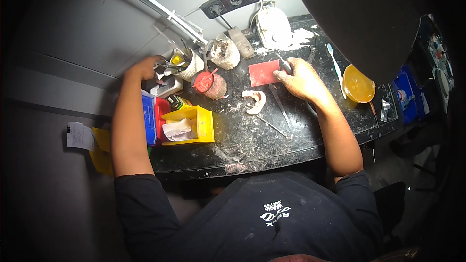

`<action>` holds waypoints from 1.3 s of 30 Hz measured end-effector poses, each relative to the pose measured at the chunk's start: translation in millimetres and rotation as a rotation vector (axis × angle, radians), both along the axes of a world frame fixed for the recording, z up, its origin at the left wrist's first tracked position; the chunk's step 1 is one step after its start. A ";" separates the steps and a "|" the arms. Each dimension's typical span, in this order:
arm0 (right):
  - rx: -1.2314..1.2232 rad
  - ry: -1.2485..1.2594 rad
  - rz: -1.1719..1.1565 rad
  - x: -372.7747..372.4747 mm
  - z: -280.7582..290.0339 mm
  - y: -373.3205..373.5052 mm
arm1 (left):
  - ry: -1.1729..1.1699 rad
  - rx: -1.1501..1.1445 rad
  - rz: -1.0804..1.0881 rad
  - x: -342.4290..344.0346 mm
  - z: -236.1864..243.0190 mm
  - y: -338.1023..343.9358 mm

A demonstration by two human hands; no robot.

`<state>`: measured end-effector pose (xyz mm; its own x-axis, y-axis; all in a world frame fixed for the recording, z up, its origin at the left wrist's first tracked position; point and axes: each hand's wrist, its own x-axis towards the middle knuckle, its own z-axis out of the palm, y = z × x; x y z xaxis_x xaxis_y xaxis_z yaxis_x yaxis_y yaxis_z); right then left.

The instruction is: The person holds a pink dental prosthetic base and uses a handheld rotary tool to sand and shape its surface and edges, rotating the object to reach different areas.

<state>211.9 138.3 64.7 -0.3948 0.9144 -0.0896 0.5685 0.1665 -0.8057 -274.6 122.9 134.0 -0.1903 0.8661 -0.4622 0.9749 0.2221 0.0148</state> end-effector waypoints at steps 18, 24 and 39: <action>0.148 -0.041 -0.030 -1.0 -17.3 14.4 | -0.160 0.835 -0.439 272.8 25.7 -139.5; 0.111 -0.022 0.006 -4.7 -14.1 6.9 | -0.236 0.709 -0.170 267.5 -87.7 -125.3; 0.184 -0.067 0.001 -11.3 -11.4 0.2 | -0.466 0.645 -0.079 260.7 -103.9 -107.1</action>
<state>200.5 138.5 53.2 -0.3942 0.9175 0.0534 0.6194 0.3081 -0.7221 -13.9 15.8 30.2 -0.0275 0.9927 0.1178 0.8490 -0.0390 0.5269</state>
